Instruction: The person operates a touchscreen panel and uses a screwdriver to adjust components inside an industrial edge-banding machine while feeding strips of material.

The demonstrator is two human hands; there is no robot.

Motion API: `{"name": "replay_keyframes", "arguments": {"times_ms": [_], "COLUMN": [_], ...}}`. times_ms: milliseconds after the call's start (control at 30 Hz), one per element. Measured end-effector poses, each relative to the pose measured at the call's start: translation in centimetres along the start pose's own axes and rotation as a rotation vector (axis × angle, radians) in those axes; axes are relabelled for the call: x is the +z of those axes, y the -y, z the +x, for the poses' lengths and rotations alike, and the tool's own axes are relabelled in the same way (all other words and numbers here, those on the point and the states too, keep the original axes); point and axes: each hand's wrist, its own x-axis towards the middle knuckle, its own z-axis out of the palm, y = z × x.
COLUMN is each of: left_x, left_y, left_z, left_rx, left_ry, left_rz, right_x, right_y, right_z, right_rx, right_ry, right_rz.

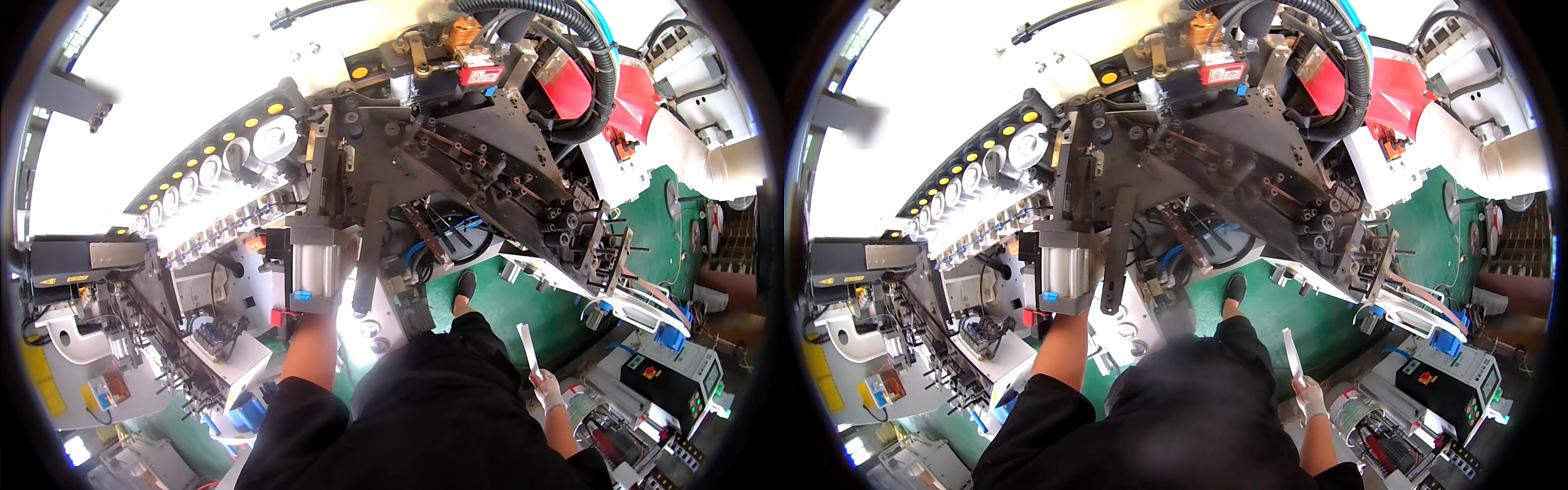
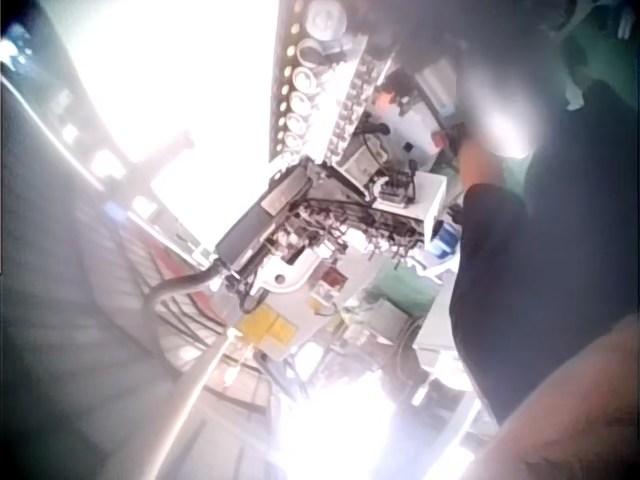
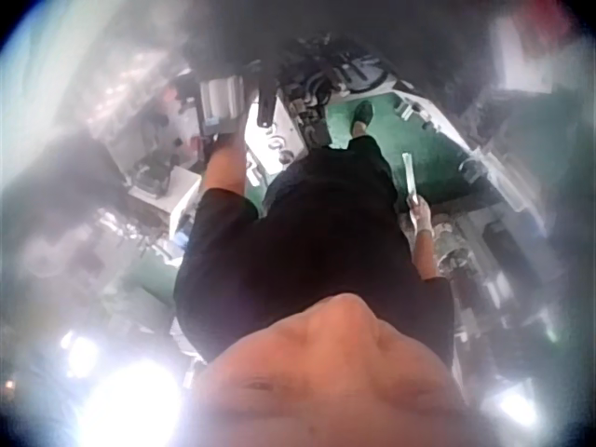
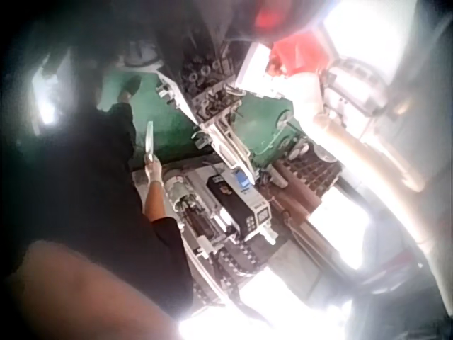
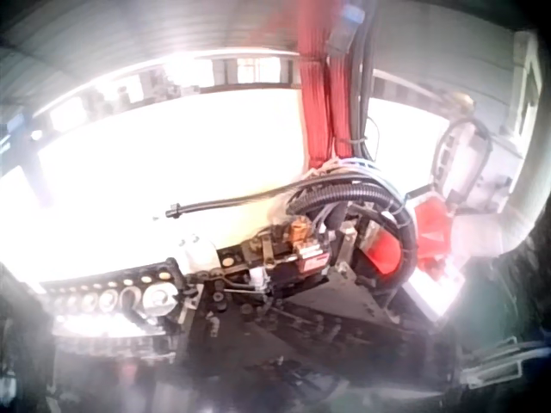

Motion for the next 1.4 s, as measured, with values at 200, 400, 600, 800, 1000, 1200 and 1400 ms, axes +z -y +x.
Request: {"name": "replay_keyframes", "arguments": {"times_ms": [200,400,600,800,1000,1200,1400], "left_x": [-0.1,-0.1,-0.1,-0.2,-0.3,-0.2,0.1], "left_y": [0.1,0.1,0.2,0.2,0.5,0.4,0.4], "left_z": [-0.3,-0.6,-1.4,-2.1,-2.6,-3.0,-3.2], "left_rx": [-0.018,-0.025,-0.037,-0.050,-0.069,-0.085,-0.093], "left_ry": [-0.008,-0.012,-0.006,-0.009,-0.019,-0.022,-0.020], "left_rz": [0.004,0.002,-0.003,0.002,0.004,0.003,-0.002], "right_x": [-2.8,-2.1,1.5,2.0,0.0,-0.6,-1.3], "right_y": [4.2,5.8,-2.5,-5.0,-1.4,-1.2,-2.9], "right_z": [2.0,2.9,2.6,2.7,3.0,4.0,3.9], "right_rx": [-0.032,0.186,0.024,0.055,0.143,-0.075,-0.059], "right_ry": [0.050,0.042,0.023,0.036,0.027,0.070,0.098], "right_rz": [-0.140,0.491,0.363,0.181,0.235,0.226,0.035]}}
